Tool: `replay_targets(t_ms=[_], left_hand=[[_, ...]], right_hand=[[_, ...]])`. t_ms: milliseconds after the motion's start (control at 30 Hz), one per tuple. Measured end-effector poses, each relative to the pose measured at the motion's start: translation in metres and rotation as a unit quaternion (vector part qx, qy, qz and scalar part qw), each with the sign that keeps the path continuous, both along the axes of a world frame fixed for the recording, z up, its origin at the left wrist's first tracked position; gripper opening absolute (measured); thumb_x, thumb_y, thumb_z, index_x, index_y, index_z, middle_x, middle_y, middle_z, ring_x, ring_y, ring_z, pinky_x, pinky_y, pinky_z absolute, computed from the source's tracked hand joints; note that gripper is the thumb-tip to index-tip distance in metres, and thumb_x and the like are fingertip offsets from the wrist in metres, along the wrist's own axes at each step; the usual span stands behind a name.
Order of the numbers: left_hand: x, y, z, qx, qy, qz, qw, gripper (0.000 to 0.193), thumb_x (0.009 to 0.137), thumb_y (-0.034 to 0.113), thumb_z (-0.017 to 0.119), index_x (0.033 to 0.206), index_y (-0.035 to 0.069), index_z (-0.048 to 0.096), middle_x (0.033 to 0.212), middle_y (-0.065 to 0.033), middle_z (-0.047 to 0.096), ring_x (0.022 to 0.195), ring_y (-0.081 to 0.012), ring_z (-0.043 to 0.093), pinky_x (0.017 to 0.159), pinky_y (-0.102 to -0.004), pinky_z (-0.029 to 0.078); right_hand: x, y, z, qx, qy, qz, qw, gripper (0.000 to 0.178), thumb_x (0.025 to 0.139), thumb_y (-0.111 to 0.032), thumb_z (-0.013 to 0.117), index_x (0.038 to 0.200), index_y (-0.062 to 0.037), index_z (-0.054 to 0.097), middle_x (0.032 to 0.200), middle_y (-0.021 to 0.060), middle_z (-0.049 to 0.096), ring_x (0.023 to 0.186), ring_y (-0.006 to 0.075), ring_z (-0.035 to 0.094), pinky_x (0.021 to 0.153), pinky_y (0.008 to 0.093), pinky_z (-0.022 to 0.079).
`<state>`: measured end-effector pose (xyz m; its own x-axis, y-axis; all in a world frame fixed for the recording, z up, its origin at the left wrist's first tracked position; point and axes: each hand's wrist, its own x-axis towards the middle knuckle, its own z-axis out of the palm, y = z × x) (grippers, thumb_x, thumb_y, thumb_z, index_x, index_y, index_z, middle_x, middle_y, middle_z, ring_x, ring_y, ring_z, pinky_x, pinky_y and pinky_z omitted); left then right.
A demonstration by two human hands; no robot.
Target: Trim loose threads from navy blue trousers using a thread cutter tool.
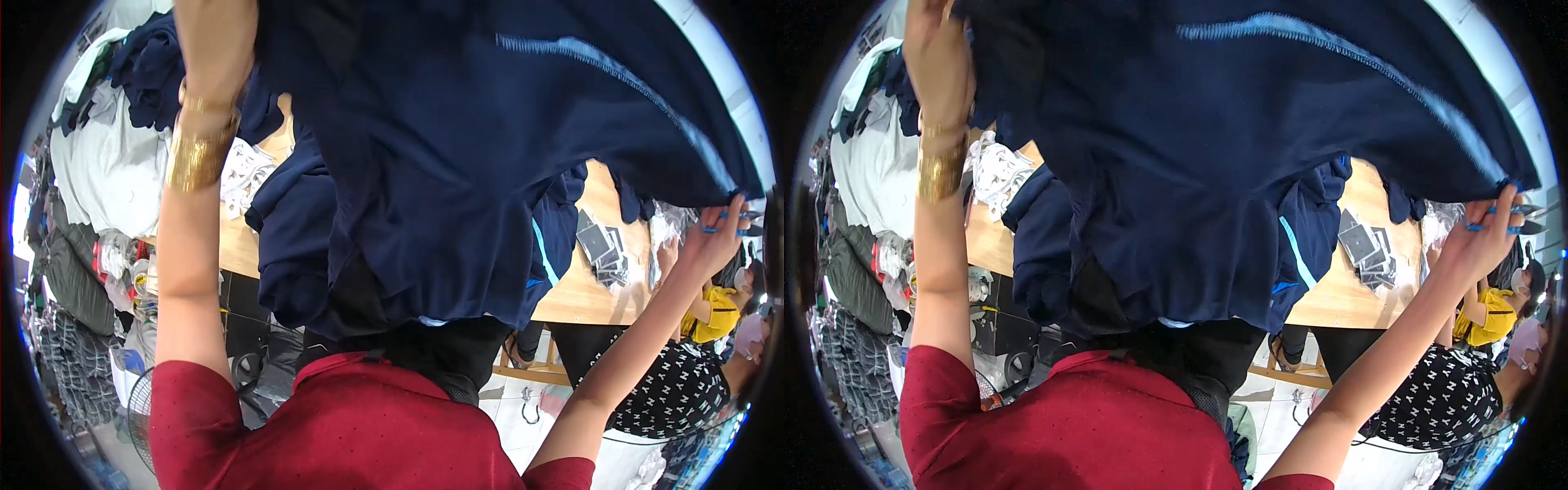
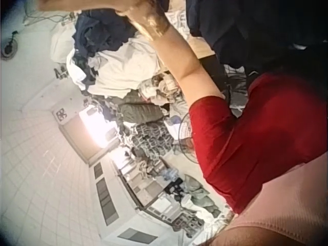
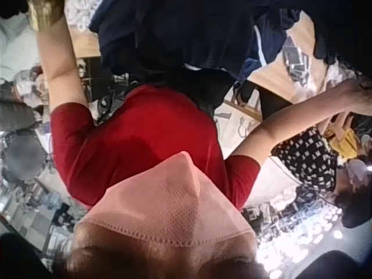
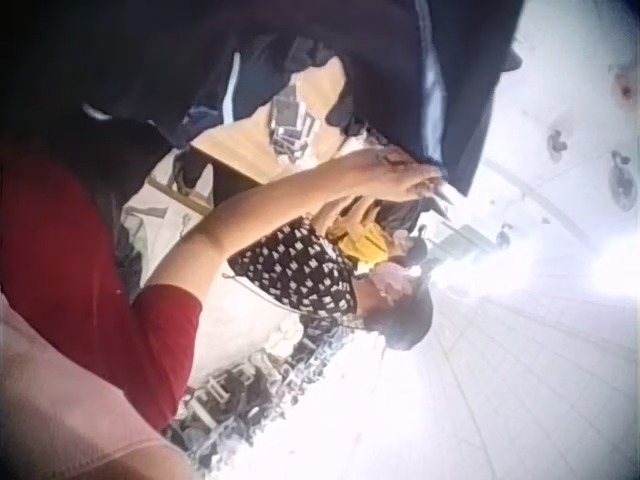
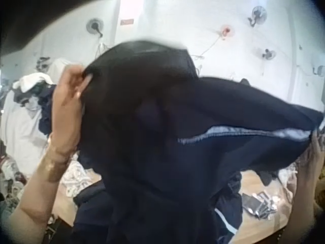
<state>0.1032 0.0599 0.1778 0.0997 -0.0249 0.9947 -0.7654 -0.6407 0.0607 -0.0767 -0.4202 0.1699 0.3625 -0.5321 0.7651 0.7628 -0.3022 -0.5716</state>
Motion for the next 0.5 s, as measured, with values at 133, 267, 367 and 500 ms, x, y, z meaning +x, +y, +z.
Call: replay_targets(t_ms=[133,267,367,500], left_hand=[[-0.028,0.027,-0.111,0.062,0.209,-0.036,0.975,0.017,0.071,-0.009,0.058,0.085,0.001,0.058,0.087,-0.0072,0.060,0.084,-0.0159,0.058,0.077,-0.0267,0.045],[-0.070,0.034,-0.175,0.197,0.432,-0.222,0.851,0.017,0.063,-0.012,0.057,0.070,0.003,0.055,0.083,-0.0058,0.065,0.085,-0.0221,0.057,0.078,-0.0301,0.044],[-0.090,0.039,-0.190,0.180,0.478,-0.221,0.831,0.019,0.063,-0.012,0.057,0.074,0.003,0.058,0.084,-0.0059,0.064,0.083,-0.0205,0.057,0.078,-0.0294,0.044],[-0.101,0.038,-0.183,0.016,0.594,-0.237,0.769,0.025,0.062,-0.012,0.055,0.079,0.004,0.062,0.088,-0.0065,0.061,0.089,-0.0208,0.056,0.082,-0.0296,0.044]], right_hand=[[-0.023,0.009,-0.110,0.061,0.245,-0.133,0.958,0.008,0.086,-0.013,0.061,0.083,-0.0088,0.055,0.053,-0.0046,0.039,0.044,0.0024,0.033,0.042,0.0188,0.024],[-0.064,0.016,-0.219,0.027,0.486,-0.064,0.871,0.007,0.088,-0.007,0.054,0.094,-0.0068,0.058,0.078,0.0026,0.060,0.043,0.0010,0.034,0.040,0.0164,0.026],[-0.074,0.031,-0.235,0.069,0.476,-0.018,0.876,0.011,0.089,-0.005,0.051,0.094,-0.0053,0.060,0.106,0.0075,0.063,0.045,-0.0004,0.035,0.041,0.0146,0.027],[-0.079,0.039,-0.236,0.120,0.493,-0.038,0.861,0.011,0.088,-0.008,0.056,0.097,-0.0073,0.061,0.066,-0.0053,0.052,0.045,-0.0006,0.033,0.040,0.0147,0.024]])
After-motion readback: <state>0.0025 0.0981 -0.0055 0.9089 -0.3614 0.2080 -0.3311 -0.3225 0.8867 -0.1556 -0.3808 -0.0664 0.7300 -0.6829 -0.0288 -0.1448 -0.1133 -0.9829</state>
